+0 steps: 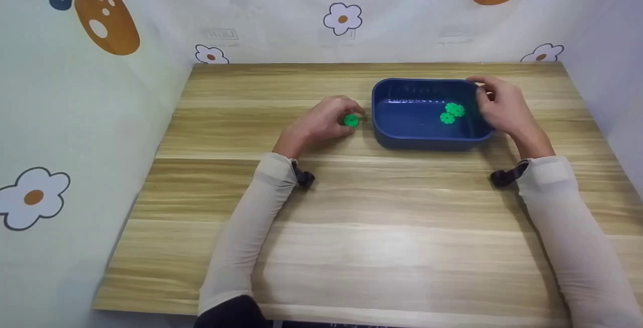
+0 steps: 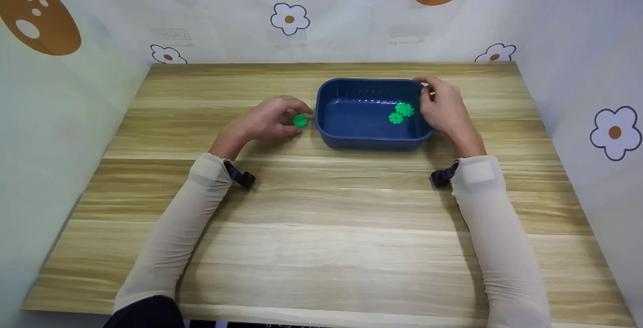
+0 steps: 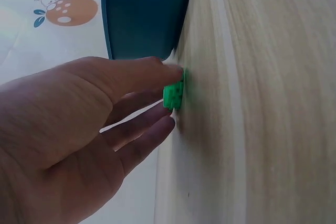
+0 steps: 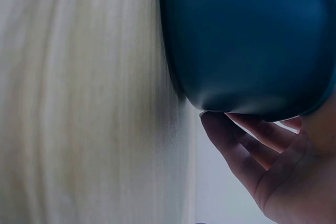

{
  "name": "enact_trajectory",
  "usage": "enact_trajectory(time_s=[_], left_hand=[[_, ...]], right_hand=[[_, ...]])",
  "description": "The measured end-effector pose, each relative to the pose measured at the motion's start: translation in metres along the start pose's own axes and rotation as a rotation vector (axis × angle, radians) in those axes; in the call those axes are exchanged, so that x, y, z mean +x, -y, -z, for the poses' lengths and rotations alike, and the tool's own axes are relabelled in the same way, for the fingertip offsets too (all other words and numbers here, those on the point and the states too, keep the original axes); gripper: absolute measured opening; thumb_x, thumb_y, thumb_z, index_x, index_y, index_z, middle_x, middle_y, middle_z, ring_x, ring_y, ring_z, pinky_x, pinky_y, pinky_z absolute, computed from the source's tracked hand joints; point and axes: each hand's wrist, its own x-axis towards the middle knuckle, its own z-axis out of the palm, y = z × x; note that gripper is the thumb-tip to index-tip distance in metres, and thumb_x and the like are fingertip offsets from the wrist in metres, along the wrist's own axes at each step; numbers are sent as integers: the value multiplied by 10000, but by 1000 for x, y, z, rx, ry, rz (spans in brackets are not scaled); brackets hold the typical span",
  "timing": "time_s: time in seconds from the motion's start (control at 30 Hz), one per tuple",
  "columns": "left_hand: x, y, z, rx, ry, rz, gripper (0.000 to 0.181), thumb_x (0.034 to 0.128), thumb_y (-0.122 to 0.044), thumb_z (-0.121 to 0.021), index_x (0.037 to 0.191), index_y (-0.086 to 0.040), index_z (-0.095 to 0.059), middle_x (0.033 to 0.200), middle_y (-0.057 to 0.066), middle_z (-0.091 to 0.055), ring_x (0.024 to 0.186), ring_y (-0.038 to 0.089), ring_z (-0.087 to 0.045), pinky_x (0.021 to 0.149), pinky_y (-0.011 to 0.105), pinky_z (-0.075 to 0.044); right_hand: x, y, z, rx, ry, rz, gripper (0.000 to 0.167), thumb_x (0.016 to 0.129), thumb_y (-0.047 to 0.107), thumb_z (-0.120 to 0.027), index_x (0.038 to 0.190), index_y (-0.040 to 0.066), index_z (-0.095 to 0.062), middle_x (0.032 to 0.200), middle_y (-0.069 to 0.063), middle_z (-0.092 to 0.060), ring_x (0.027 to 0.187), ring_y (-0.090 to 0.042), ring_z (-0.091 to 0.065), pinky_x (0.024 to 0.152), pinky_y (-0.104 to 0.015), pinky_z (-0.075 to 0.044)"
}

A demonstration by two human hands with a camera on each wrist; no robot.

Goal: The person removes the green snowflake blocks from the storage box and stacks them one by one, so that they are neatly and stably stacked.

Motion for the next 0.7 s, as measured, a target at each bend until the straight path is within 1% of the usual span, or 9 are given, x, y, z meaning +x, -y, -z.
enact_trajectory(time_s=[0.1, 0.2, 0.27, 0.37, 0.47, 0.53, 0.63, 0.7], left_hand=[[-2, -5, 2, -17, -17, 42, 515, 1004, -89, -701, 1510, -77, -607, 1531, 94, -626, 1388, 284, -597, 1192, 407, -485], [-2, -11, 5, 5, -46, 45, 571, 1030, -88, -663, 1582, -92, -519, 1622, 85, -547, 1493, 291, -523, 1250, 408, -434], [-1, -15, 6, 22, -75, 27, 582, 1042, -72, -643, 1602, -86, -488, 1642, 91, -526, 1523, 285, -489, 1269, 406, -409], [1, -23, 6, 37, -128, 4, 574, 1050, -68, -628, 1605, -77, -483, 1643, 88, -528, 1548, 265, -460, 1285, 397, -390], [4, -31, 4, 35, -187, -20, 532, 1062, -83, -619, 1583, -75, -514, 1615, 83, -561, 1540, 246, -473, 1286, 379, -386], [7, -36, 3, 30, -224, -49, 500, 1066, -91, -624, 1558, -64, -542, 1585, 91, -590, 1513, 241, -507, 1279, 362, -394], [14, -44, -1, 30, -251, -90, 452, 1078, -125, -626, 1520, -47, -575, 1551, 96, -621, 1489, 227, -538, 1277, 322, -390], [19, -48, -4, 28, -256, -104, 436, 1075, -127, -632, 1501, -39, -591, 1532, 99, -636, 1473, 221, -558, 1269, 299, -396]], right_hand=[[0, 0, -1, -1, -2, -1, 413, 1098, 133, -468, 1453, 99, -675, 1229, -285, -735, 919, -126, -671, 680, -60, -466], [-1, 0, -1, -2, -5, -4, 412, 1099, 134, -468, 1454, 101, -676, 1233, -285, -734, 915, -106, -663, 682, -59, -461], [-1, 0, -1, -1, -10, -4, 411, 1098, 135, -468, 1450, 102, -679, 1219, -287, -737, 896, -73, -659, 680, -58, -457], [-2, 0, -2, 6, -14, -2, 412, 1093, 123, -468, 1443, 98, -683, 1183, -288, -742, 870, -61, -659, 669, -66, -468], [-2, 0, -2, 6, -7, -3, 414, 1096, 137, -466, 1450, 97, -678, 1181, -294, -739, 873, -77, -666, 664, -70, -477], [-1, 0, -2, 2, -3, -9, 416, 1100, 146, -465, 1457, 100, -672, 1197, -292, -736, 890, -93, -666, 670, -69, -479], [-1, 1, -1, -2, 0, -19, 416, 1103, 153, -465, 1462, 102, -668, 1222, -290, -734, 924, -123, -673, 672, -62, -478], [0, 3, -1, -3, 2, -22, 416, 1103, 153, -463, 1462, 106, -668, 1233, -280, -736, 948, -136, -681, 682, -56, -482]])
